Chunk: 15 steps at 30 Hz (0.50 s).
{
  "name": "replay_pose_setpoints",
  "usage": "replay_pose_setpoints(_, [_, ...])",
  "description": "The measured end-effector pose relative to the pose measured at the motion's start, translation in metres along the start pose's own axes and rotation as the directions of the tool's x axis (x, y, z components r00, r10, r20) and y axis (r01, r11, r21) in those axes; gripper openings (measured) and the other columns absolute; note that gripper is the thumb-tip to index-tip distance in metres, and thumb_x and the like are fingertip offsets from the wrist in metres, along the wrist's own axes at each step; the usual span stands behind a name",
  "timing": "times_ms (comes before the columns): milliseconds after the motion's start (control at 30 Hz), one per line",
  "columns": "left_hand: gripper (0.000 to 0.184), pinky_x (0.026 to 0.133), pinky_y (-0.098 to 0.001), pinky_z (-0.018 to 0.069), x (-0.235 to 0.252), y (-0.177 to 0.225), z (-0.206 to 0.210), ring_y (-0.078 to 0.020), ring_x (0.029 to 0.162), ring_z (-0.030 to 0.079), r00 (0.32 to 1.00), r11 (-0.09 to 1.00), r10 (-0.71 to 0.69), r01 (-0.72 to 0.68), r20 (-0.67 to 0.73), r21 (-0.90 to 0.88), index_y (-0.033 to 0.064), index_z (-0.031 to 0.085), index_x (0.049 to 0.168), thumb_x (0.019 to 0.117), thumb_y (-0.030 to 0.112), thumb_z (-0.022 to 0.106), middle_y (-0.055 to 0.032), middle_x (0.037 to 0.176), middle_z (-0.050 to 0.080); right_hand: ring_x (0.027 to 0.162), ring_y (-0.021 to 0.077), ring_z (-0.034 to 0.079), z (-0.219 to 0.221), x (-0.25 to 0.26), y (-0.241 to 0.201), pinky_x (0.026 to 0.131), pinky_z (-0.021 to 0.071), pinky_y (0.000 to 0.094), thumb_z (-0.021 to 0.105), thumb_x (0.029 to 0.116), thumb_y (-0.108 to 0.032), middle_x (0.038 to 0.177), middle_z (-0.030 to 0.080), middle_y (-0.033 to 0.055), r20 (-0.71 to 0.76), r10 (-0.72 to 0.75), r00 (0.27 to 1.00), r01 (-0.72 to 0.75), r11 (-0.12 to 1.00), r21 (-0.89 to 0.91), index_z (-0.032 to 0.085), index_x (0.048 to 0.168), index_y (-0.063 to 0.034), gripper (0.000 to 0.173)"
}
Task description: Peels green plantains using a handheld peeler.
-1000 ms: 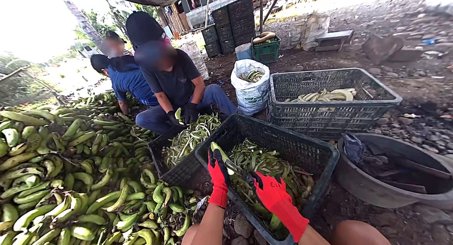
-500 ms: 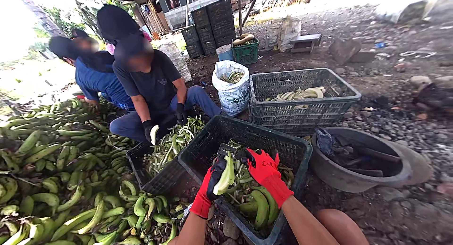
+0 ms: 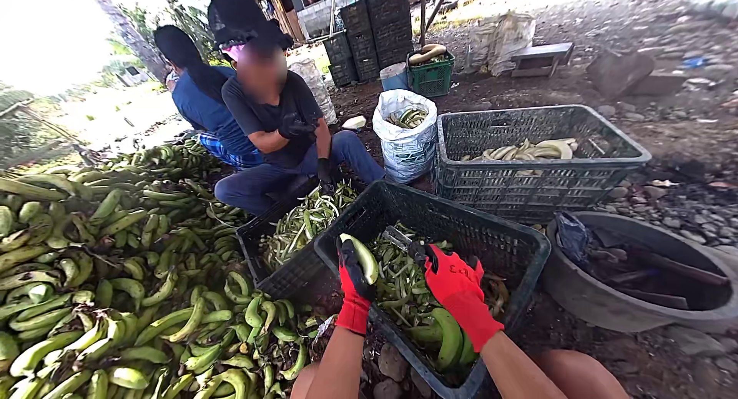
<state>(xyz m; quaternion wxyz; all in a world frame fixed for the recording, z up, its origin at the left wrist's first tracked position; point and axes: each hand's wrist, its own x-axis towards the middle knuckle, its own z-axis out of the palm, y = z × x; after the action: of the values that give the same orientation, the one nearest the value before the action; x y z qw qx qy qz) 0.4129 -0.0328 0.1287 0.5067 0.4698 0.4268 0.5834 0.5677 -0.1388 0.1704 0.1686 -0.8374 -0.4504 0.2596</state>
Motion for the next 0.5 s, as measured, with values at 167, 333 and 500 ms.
replay_pose_setpoints(167, [0.052,0.117,-0.0423,0.0341,0.0,-0.003,0.006,-0.0338,0.142,0.039,0.912,0.927,0.143,0.014,-0.385,0.376,-0.0074,0.023,0.155,0.111,0.017,0.035,-0.0295,0.154,0.038,0.134,0.0347,0.055,0.038,-0.029,-0.013,0.12,0.0205,0.0663,0.044,0.1069,-0.04,0.14,0.063,0.0154,0.135,-0.124,0.983,0.122,0.992,0.02,0.047,0.154,-0.0301,0.049])
replay_pose_setpoints(333, [0.051,0.111,-0.0414,0.0407,-0.003,0.003,0.015,-0.0288,0.134,0.048,0.925,0.986,0.004,0.059,-0.381,0.153,-0.0002,0.024,0.158,0.1118,0.019,0.035,-0.0249,0.151,0.043,0.136,0.0339,0.054,0.041,-0.027,-0.006,0.122,0.0193,0.0644,0.044,0.1071,-0.04,0.142,0.061,0.0154,0.131,-0.12,0.984,0.117,0.993,0.029,0.045,0.156,-0.0303,0.05])
replay_pose_setpoints(500, [0.044,0.096,-0.0323,0.0509,-0.004,-0.001,0.015,-0.0166,0.111,0.06,0.987,0.989,-0.143,0.141,0.071,0.034,-0.0018,0.039,0.15,0.1125,0.021,0.031,-0.0198,0.133,0.056,0.136,0.0344,0.054,0.025,-0.008,0.004,0.121,0.0182,0.0668,0.042,0.1084,-0.038,0.141,0.062,0.0157,0.105,-0.095,0.99,0.091,0.995,0.039,0.045,0.156,-0.0304,0.048])
